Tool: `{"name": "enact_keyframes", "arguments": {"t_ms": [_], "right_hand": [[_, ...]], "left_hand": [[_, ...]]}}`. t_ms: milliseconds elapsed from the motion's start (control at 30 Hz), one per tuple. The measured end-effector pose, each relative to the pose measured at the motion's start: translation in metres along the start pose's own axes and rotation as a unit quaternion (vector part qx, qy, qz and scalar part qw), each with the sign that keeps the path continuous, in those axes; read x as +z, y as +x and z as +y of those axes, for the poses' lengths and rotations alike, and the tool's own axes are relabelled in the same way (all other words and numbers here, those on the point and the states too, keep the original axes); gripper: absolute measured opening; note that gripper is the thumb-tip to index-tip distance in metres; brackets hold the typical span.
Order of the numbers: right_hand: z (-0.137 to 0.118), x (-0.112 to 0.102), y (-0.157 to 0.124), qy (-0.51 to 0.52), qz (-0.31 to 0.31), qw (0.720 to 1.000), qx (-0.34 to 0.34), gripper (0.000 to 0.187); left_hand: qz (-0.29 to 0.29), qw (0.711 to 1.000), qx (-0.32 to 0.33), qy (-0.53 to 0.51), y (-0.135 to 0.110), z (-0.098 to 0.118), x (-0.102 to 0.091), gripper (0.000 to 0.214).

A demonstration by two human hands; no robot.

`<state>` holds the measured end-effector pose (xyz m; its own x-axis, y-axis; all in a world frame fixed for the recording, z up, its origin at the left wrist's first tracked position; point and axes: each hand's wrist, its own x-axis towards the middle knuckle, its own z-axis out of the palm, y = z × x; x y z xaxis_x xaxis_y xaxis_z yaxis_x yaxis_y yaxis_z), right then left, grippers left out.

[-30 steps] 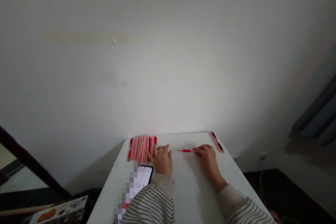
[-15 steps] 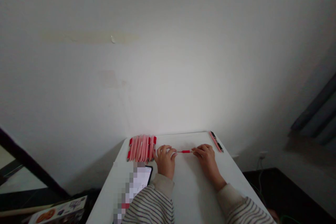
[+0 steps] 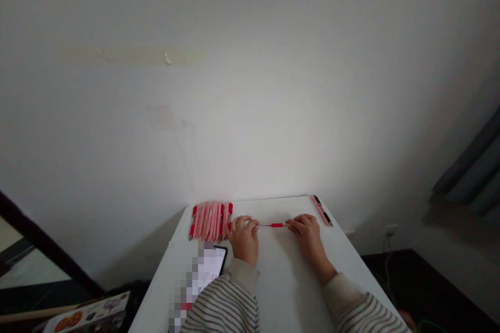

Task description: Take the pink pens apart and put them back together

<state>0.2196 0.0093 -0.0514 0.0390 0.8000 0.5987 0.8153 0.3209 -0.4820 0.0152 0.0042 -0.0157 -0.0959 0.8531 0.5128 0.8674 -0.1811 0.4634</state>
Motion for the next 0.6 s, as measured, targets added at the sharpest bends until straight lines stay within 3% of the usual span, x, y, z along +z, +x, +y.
{"name": "enact_keyframes", "arguments": {"t_ms": [333,600], "right_hand": [[0.0033,0.0024,0.0001,0.003,0.017,1.000,0.005,0.019],[0.0026,0.0015,-0.0003,0.008,0.012,1.000,0.009,0.021]], "left_hand": [[0.026,0.999,-0.004,0.047,0.0007,0.0007,-0.0061,0.011],[0.011,0.994,-0.013,0.112,-0.0049,-0.0021,0.0006,0.008]]}}
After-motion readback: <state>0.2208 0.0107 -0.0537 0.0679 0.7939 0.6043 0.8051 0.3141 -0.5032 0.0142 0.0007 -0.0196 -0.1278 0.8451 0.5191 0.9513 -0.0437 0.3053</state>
